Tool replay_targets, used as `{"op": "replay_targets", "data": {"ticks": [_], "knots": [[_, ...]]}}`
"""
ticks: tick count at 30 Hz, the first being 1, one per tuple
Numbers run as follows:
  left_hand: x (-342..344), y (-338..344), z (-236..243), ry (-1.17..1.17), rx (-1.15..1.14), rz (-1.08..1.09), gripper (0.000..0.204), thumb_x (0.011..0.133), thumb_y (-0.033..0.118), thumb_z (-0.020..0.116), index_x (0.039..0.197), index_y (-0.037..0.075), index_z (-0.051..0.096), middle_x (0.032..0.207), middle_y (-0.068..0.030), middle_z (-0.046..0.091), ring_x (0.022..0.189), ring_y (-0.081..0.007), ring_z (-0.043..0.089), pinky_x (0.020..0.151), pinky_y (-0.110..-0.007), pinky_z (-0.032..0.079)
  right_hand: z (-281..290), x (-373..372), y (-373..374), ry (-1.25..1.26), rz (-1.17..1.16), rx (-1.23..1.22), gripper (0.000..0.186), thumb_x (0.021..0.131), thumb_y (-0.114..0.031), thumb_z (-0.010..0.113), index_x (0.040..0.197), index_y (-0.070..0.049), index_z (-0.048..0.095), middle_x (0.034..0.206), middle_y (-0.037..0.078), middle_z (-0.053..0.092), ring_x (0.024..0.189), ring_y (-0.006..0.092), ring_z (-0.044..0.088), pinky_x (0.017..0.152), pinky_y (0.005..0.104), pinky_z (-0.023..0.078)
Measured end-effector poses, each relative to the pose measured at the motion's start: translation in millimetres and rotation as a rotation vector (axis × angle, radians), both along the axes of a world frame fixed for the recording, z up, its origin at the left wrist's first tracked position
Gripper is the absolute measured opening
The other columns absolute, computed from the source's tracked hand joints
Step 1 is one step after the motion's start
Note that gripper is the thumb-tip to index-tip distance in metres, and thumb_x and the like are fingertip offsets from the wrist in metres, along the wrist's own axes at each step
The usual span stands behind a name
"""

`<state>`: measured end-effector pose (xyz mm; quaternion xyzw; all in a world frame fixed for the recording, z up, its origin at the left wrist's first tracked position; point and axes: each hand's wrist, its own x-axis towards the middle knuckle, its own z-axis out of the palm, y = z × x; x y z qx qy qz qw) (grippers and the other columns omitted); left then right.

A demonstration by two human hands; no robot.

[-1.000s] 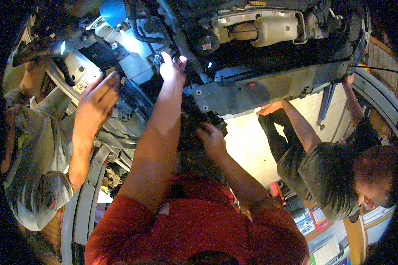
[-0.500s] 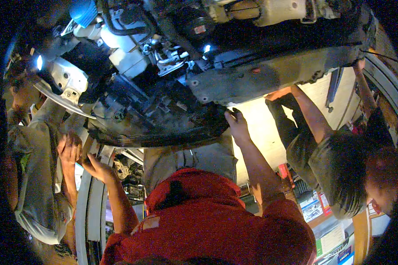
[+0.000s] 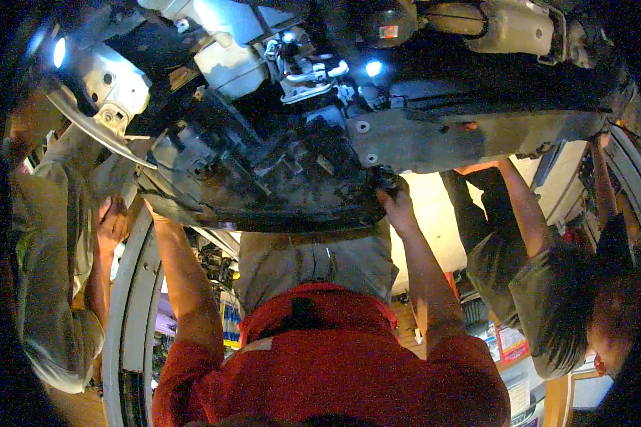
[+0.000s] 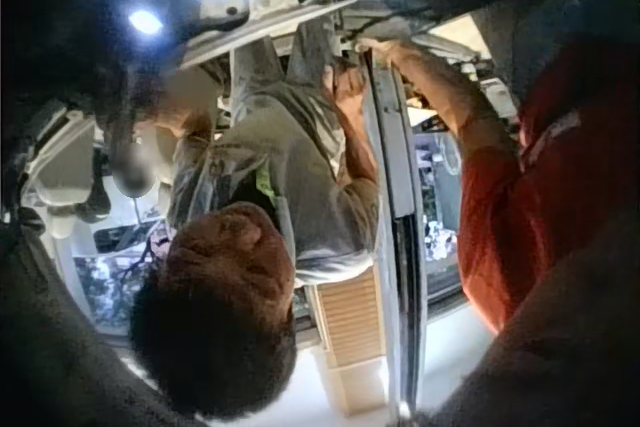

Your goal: The person fits a headlight assembly into a car's front frame with the help of others, aligns it, and secures it using a tool.

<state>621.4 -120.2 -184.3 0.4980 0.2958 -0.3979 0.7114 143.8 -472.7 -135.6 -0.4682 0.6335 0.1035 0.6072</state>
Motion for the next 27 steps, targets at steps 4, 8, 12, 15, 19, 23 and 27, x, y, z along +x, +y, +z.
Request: {"op": "replay_targets", "data": {"ticks": [4, 8, 12, 15, 19, 23, 27], "knots": [[-9, -2, 14, -0.036, 0.128, 0.003, 0.037, 0.098, 0.042, 0.048, 0.115, 0.013, 0.062, 0.11, -0.0048, 0.065, 0.098, -0.024, 0.061, 0.086, -0.038, 0.049, -8, -7, 5, -0.024, -0.055, 0.051, 0.057, 0.088, -0.02, 0.071, 0.134, -0.001, 0.043, 0.126, 0.011, 0.056, 0.114, 0.0232, 0.053, 0.102, 0.0354, 0.04], [-20, -22, 29, -0.066, 0.196, -0.011, 0.036, 0.098, 0.041, 0.049, 0.115, 0.012, 0.062, 0.109, -0.0052, 0.066, 0.097, -0.0236, 0.061, 0.085, -0.037, 0.05, 11, -2, 8, 0.025, -0.154, 0.107, 0.057, 0.087, -0.011, 0.069, 0.136, -0.004, 0.041, 0.126, 0.01, 0.054, 0.117, 0.0227, 0.051, 0.104, 0.0356, 0.039], [-31, -45, 31, -0.08, 0.233, -0.032, 0.036, 0.097, 0.039, 0.051, 0.116, 0.01, 0.062, 0.108, -0.0056, 0.066, 0.096, -0.0233, 0.062, 0.084, -0.037, 0.051, 37, -33, 17, -0.021, -0.259, 0.097, 0.055, 0.089, -0.004, 0.065, 0.138, -0.006, 0.039, 0.127, 0.01, 0.054, 0.117, 0.0213, 0.051, 0.102, 0.0348, 0.042], [-28, -54, 26, -0.083, 0.233, -0.046, 0.035, 0.097, 0.037, 0.051, 0.116, 0.009, 0.062, 0.107, -0.0058, 0.066, 0.095, -0.0231, 0.062, 0.083, -0.036, 0.051, 55, -38, 27, -0.04, -0.345, 0.117, 0.054, 0.091, -0.001, 0.062, 0.139, -0.008, 0.038, 0.128, 0.009, 0.053, 0.118, 0.02, 0.051, 0.102, 0.0348, 0.043], [-24, -63, 24, -0.075, 0.231, -0.076, 0.035, 0.097, 0.035, 0.052, 0.116, 0.008, 0.062, 0.105, -0.0062, 0.066, 0.093, -0.0228, 0.063, 0.082, -0.036, 0.052, 57, -39, 35, -0.046, -0.307, 0.076, 0.054, 0.092, -0.005, 0.064, 0.139, -0.008, 0.038, 0.128, 0.009, 0.053, 0.118, 0.0202, 0.051, 0.103, 0.0352, 0.042], [-18, -74, 17, -0.042, 0.219, -0.12, 0.034, 0.097, 0.033, 0.053, 0.116, 0.006, 0.062, 0.104, -0.0066, 0.067, 0.092, -0.0224, 0.064, 0.081, -0.036, 0.053, 62, -34, 40, -0.023, -0.359, 0.079, 0.052, 0.093, -0.009, 0.064, 0.138, -0.007, 0.039, 0.128, 0.008, 0.053, 0.117, 0.0203, 0.051, 0.103, 0.0351, 0.042], [-6, -82, -4, -0.021, 0.199, -0.163, 0.033, 0.097, 0.031, 0.055, 0.116, 0.005, 0.063, 0.103, -0.0069, 0.067, 0.091, -0.0221, 0.064, 0.08, -0.035, 0.054, 69, -33, 55, 0.008, -0.463, 0.104, 0.049, 0.095, -0.012, 0.062, 0.137, -0.006, 0.039, 0.127, 0.009, 0.054, 0.116, 0.021, 0.052, 0.102, 0.0351, 0.042]]}}
